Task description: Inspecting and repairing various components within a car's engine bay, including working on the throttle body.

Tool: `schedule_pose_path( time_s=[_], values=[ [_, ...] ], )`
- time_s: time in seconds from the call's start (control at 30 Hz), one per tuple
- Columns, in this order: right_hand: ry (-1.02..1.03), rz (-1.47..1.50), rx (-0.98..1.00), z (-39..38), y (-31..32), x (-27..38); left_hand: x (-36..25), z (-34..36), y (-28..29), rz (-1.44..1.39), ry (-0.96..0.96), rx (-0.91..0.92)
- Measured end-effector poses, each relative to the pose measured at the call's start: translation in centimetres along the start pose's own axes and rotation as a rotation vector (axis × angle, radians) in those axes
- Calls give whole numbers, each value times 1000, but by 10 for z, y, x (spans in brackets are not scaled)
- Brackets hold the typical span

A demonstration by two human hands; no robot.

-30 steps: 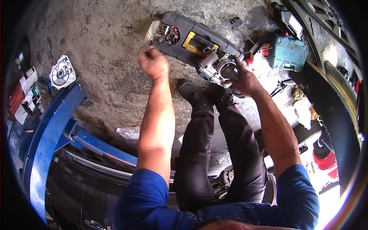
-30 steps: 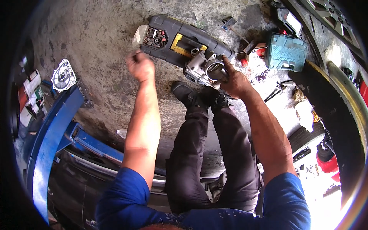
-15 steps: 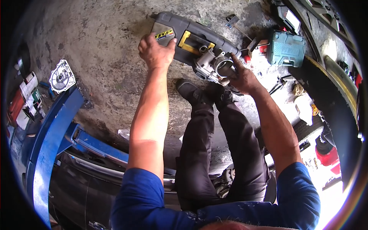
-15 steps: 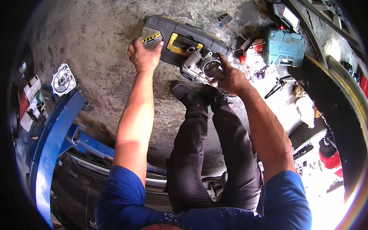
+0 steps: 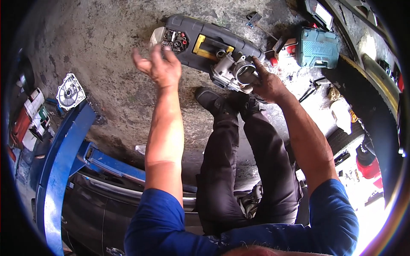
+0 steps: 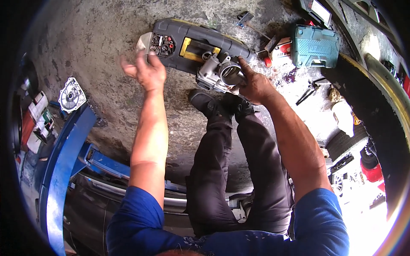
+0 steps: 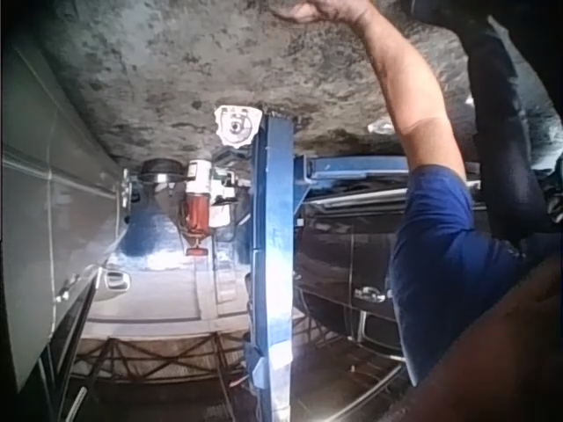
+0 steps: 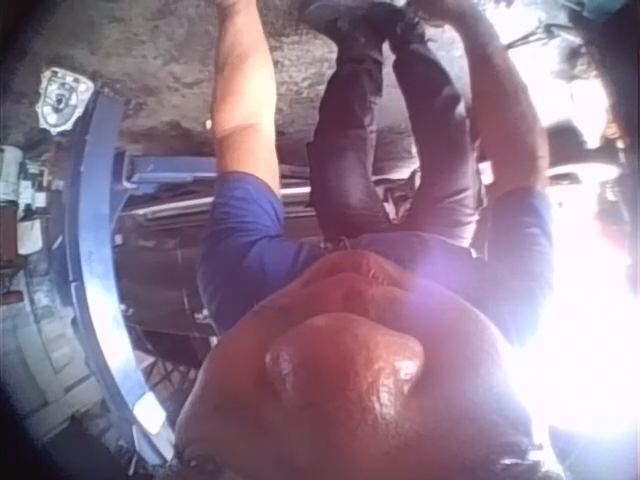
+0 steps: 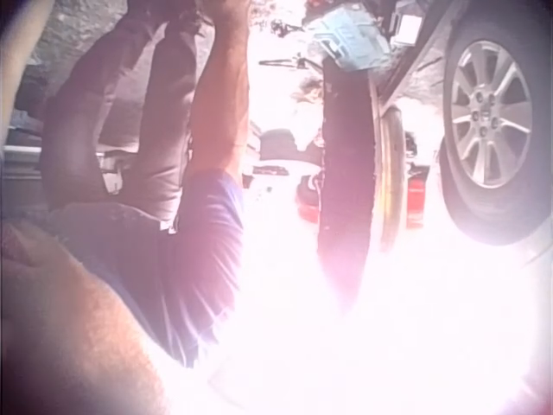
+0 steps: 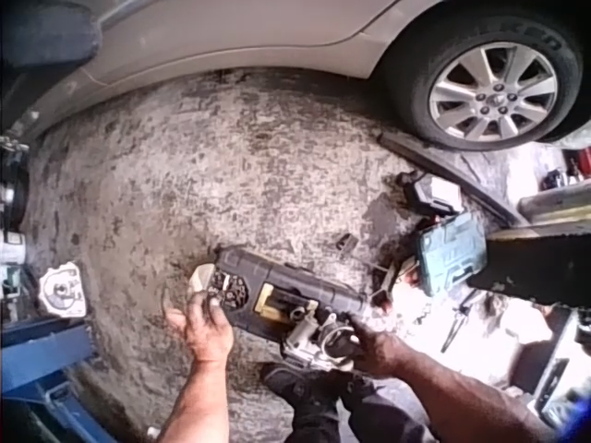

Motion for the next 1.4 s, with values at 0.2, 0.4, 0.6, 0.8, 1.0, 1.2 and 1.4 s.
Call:
schedule_pose_path(
  time_s=[0.2,0.4,0.6,0.8,1.0,1.2,1.4],
  values=[
    [-11,18,-9,0,-1,-3,-21,-50,-20,147,6,480],
    [31,47,-26,1,-1,-1,-14,-58,-43,295,11,732],
    [18,17,-32,0,0,-1,-13,-61,-37,278,71,775],
    [12,28,-31,2,-3,-6,-15,-52,-41,261,46,732],
    [43,36,-16,4,-8,-8,-18,-48,-40,195,3,655],
    [46,46,-52,3,-6,-10,-22,-43,-48,203,-4,645],
    [69,79,-65,5,-7,-9,-19,-46,-52,157,8,611]
  ],
)
Point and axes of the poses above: each hand's wrist, its own z-axis towards the middle knuckle, its own y-axis out of the back of the hand, x = y × z, the point moved 7 cm from there along z, towards the middle knuckle, and after that the axes turned 10 degrees about -x, right-handed, at the moved point
